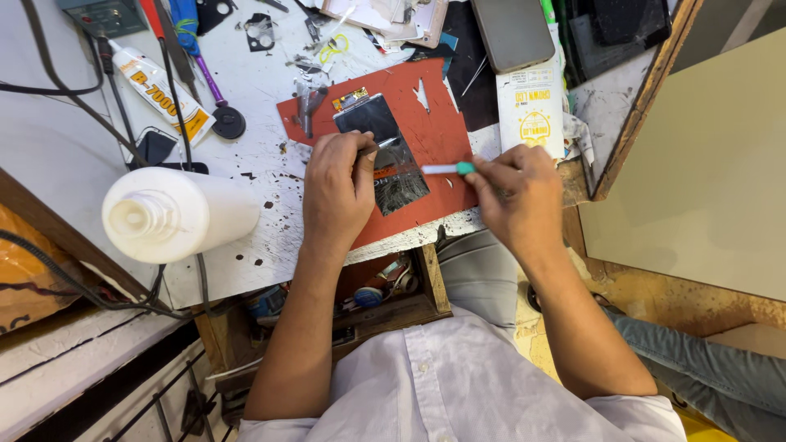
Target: The person scrapes adhesive and debris from a mobile phone screen using a small metal tool while holding the screen on a red work mat.
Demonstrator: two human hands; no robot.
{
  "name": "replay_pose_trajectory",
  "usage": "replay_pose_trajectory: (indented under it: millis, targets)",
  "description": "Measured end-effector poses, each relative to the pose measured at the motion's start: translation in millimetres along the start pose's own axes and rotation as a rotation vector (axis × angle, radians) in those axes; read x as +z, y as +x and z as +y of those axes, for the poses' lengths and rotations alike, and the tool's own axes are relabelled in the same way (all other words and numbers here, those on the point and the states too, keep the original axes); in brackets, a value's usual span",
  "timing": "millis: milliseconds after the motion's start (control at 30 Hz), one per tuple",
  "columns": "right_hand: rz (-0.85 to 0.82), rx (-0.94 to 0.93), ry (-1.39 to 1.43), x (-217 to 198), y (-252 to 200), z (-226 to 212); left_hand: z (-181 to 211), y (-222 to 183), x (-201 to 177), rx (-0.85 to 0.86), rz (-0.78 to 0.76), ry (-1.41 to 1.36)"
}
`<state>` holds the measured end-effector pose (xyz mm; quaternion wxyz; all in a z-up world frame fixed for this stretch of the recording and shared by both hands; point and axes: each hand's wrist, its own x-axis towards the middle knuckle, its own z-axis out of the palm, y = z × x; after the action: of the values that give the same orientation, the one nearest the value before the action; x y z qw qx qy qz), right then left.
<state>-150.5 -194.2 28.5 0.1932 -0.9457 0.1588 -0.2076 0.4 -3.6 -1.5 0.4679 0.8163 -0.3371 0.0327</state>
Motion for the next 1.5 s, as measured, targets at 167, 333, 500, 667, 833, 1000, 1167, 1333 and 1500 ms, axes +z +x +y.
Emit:
replay_pose_trajectory:
  millis: [167, 333, 500, 667, 833, 1000, 1167, 1333, 1500]
  targets:
    - [0.003, -0.016, 0.035, 12, 4, -11, -1, 0, -1, 0.013, -0.002, 0.008]
    - [0.018, 0.006, 0.022, 30, 14, -21, -2, 0, 1, 0.027, 0.002, 0.035]
    - [0.033, 0.008, -0.003, 36, 21, -28, -2, 0, 3, 0.016, -0.003, 0.046]
    - [0.054, 0.056, 0.016, 39, 15, -30, -3, -2, 2, 0.013, -0.008, 0.044]
    - [0.13, 0.088, -0.063, 49, 5, -17, -3, -1, 3, 0.004, 0.0, 0.072]
    - [0.254, 0.134, -0.14, 12, 8, 25, -4, 0, 3, -0.01, -0.006, 0.05]
    - [0.127, -0.002, 0.007, -6, -5, 15, -3, -2, 2, 0.012, 0.013, -0.012]
    - [0.054, -0.013, 0.032, 9, -4, -8, -6, -2, 2, 0.009, 0.034, -0.008]
    - [0.075, -0.009, 0.035, 26, 8, -17, -6, -4, 4, 0.029, 0.04, 0.01]
